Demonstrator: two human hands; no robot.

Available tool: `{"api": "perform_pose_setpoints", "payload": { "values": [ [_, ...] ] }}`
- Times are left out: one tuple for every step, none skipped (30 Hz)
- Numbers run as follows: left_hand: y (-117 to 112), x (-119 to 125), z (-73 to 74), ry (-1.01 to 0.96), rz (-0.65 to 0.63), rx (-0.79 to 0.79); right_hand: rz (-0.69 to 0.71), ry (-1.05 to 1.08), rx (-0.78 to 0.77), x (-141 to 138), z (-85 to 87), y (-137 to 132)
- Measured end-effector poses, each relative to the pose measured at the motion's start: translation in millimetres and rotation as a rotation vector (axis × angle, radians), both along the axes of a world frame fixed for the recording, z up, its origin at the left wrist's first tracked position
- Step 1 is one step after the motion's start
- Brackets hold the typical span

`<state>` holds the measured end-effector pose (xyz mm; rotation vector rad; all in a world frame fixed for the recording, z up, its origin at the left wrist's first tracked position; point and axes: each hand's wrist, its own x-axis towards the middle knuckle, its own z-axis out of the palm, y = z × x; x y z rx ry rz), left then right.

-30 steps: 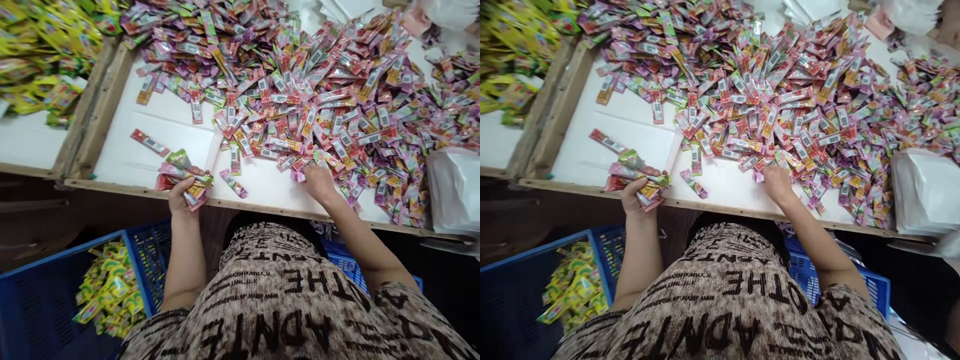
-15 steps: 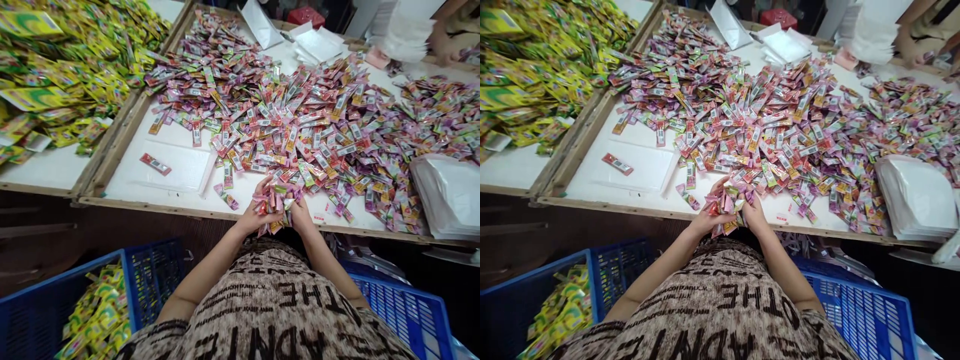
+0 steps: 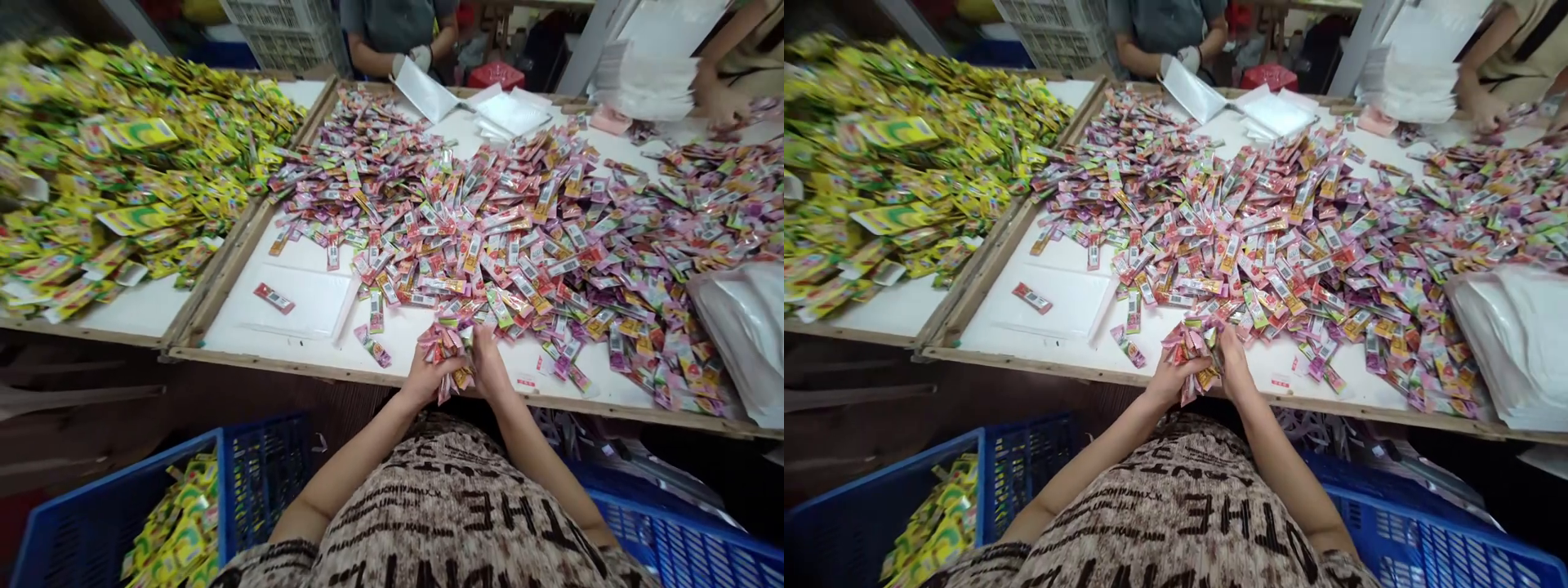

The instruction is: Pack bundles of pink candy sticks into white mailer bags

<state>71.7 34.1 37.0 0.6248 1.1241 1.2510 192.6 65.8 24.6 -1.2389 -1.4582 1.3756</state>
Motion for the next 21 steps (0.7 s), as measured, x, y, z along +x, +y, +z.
{"api": "perform_pose_setpoints", "payload": {
  "values": [
    [3,-1,0.0,0.019,0.028,0.008,0.009,0.030,-0.014,-1,-1.5,-3],
    [6,-2,0.7,0.038,0.048,0.023,0.018,0.041,-0.015,-3,-2.1,-6],
    [7,-3,2.1,0.053,0.057,0.037,0.030,0.028,-0.009,-4,-1.8,-8],
    [8,-3,4.1,0.056,0.047,0.043,0.043,-0.014,0.003,-6,-0.9,-9],
    [7,-3,6.5,0.042,0.019,0.034,0.045,-0.058,0.013,-7,0.4,-9],
    [6,-3,8.9,0.010,-0.017,0.012,0.046,-0.091,0.019,-8,1.6,-8],
    [5,-3,10.9,-0.035,-0.050,-0.018,0.055,-0.106,0.020,-8,2.5,-7],
    [3,-2,12.2,-0.089,-0.074,-0.048,0.074,-0.109,0.016,-8,2.8,-6],
    [1,-2,12.5,-0.144,-0.088,-0.071,0.097,-0.106,0.007,-6,2.6,-4],
    [-1,-2,12.0,-0.194,-0.090,-0.086,0.116,-0.100,-0.006,-5,1.9,-2],
    [-3,-2,10.6,-0.233,-0.090,-0.095,0.134,-0.094,-0.022,-2,0.9,0],
    [-5,-3,8.9,-0.262,-0.099,-0.101,0.149,-0.091,-0.036,0,0.1,1],
    [-7,-3,7.1,-0.283,-0.119,-0.105,0.160,-0.090,-0.045,2,-0.4,1],
    [-9,-3,5.6,-0.298,-0.141,-0.104,0.164,-0.086,-0.049,3,-0.4,1],
    [-11,-4,4.7,-0.312,-0.159,-0.094,0.157,-0.076,-0.050,4,0.2,1],
    [-12,-5,4.6,-0.320,-0.175,-0.078,0.132,-0.061,-0.048,4,1.2,0],
    [-13,-6,5.3,-0.319,-0.198,-0.060,0.087,-0.042,-0.045,3,2.5,-2],
    [-14,-9,6.7,-0.303,-0.235,-0.047,0.029,-0.024,-0.046,2,3.7,-3],
    [-14,-13,8.4,-0.268,-0.294,-0.035,-0.033,-0.008,-0.051,1,4.6,-5],
    [-12,-20,10.2,-0.208,-0.367,-0.016,-0.086,0.005,-0.065,1,5.0,-6],
    [-8,-30,11.7,-0.122,-0.439,0.008,-0.122,0.023,-0.090,1,4.7,-7]
  ]
}}
